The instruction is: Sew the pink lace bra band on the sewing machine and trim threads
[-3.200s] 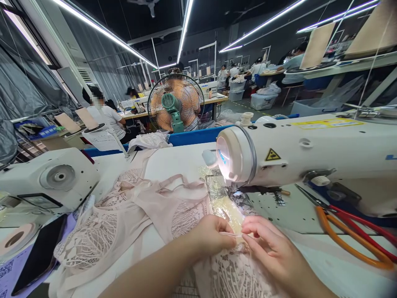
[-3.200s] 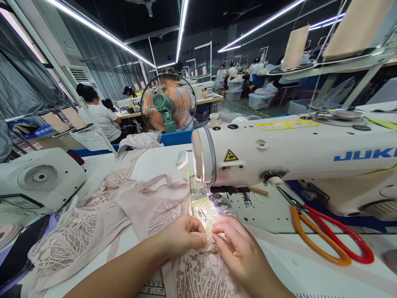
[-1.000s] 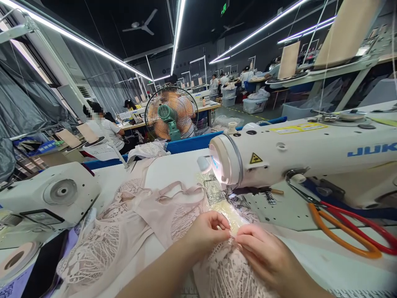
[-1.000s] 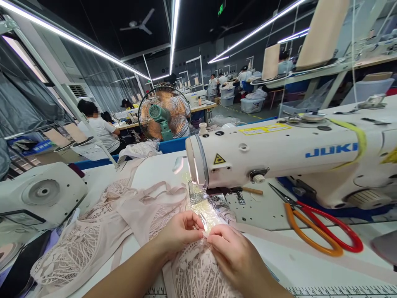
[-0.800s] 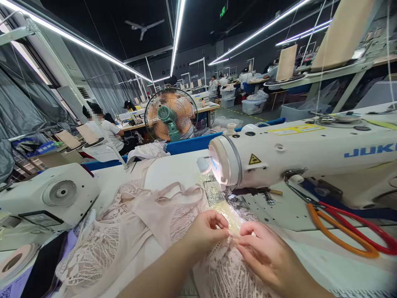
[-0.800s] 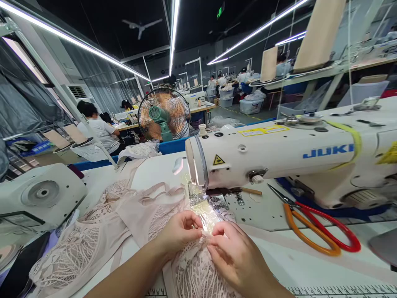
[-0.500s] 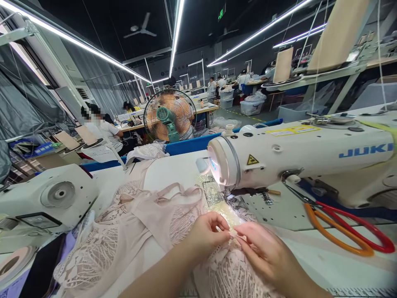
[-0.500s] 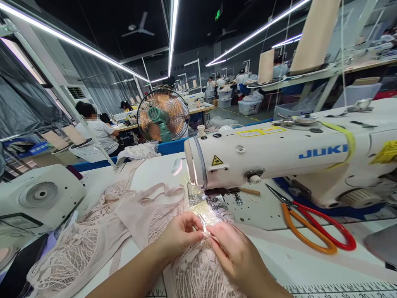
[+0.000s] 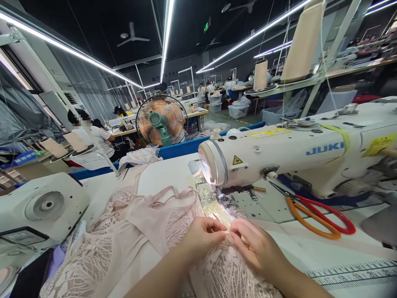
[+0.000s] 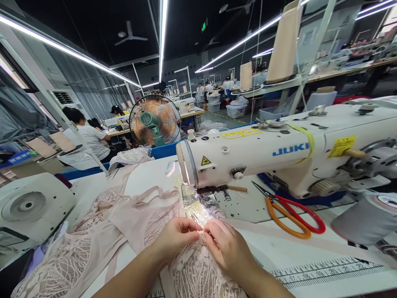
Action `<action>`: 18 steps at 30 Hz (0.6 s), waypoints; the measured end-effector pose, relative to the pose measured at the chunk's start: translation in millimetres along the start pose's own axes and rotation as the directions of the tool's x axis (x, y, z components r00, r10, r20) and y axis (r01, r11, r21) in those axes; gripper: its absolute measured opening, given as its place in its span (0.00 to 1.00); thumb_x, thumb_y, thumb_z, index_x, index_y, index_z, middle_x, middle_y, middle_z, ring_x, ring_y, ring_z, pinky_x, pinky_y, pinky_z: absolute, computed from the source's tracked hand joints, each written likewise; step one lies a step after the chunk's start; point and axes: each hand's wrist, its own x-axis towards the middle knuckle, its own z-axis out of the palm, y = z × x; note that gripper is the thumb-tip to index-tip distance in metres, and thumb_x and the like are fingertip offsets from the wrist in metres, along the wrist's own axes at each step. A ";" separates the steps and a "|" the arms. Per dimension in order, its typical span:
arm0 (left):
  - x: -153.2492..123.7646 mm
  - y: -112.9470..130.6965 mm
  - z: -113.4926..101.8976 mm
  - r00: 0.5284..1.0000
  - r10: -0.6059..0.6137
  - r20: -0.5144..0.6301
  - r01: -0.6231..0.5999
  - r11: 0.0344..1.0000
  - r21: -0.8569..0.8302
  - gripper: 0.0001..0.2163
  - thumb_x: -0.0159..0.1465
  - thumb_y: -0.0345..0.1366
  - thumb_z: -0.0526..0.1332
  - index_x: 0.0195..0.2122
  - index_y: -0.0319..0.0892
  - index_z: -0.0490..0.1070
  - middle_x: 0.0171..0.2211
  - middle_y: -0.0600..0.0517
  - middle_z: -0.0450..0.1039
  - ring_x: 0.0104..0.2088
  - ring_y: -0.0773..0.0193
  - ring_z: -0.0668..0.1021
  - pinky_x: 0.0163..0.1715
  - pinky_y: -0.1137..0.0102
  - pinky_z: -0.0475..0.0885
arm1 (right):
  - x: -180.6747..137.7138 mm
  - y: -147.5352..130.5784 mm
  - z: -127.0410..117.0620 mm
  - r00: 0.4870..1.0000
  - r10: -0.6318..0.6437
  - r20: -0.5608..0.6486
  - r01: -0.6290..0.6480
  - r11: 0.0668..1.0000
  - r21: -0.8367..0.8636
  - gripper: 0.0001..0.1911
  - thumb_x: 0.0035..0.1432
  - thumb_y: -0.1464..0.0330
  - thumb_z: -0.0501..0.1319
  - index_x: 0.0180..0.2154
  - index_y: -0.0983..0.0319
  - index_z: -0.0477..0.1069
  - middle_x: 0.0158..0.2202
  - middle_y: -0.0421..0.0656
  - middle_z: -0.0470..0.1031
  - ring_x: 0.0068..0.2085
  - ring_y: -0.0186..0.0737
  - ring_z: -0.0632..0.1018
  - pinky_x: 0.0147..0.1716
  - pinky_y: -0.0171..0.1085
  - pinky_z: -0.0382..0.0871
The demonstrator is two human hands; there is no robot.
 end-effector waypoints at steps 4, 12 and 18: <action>-0.7 -0.3 -0.3 0.999 0.021 0.033 -0.021 1.000 -0.008 0.04 0.49 0.32 0.61 0.25 0.36 0.73 0.21 0.54 0.67 0.24 0.70 0.67 0.25 0.73 0.59 | -0.6 -0.8 2.0 0.999 -0.034 -0.038 0.033 0.999 -0.040 0.09 0.62 0.71 0.47 0.31 0.59 0.62 0.26 0.40 0.67 0.26 0.36 0.69 0.24 0.33 0.63; -2.5 5.2 3.7 0.999 0.009 -0.049 -0.009 1.000 -0.001 0.01 0.46 0.27 0.58 0.22 0.38 0.65 0.18 0.57 0.62 0.20 0.73 0.62 0.20 0.75 0.55 | 2.3 -3.3 -0.8 0.993 -0.067 -0.092 0.058 0.993 -0.100 0.08 0.61 0.72 0.47 0.31 0.59 0.62 0.28 0.42 0.68 0.29 0.37 0.71 0.27 0.35 0.66; 0.0 2.1 4.1 0.998 -0.005 -0.068 0.006 1.000 0.008 0.03 0.46 0.25 0.56 0.21 0.38 0.65 0.17 0.58 0.61 0.19 0.73 0.62 0.19 0.75 0.54 | -0.2 14.0 -37.0 0.995 0.088 -0.041 -0.094 0.984 -0.154 0.08 0.61 0.67 0.48 0.32 0.58 0.63 0.29 0.42 0.71 0.29 0.38 0.73 0.26 0.35 0.67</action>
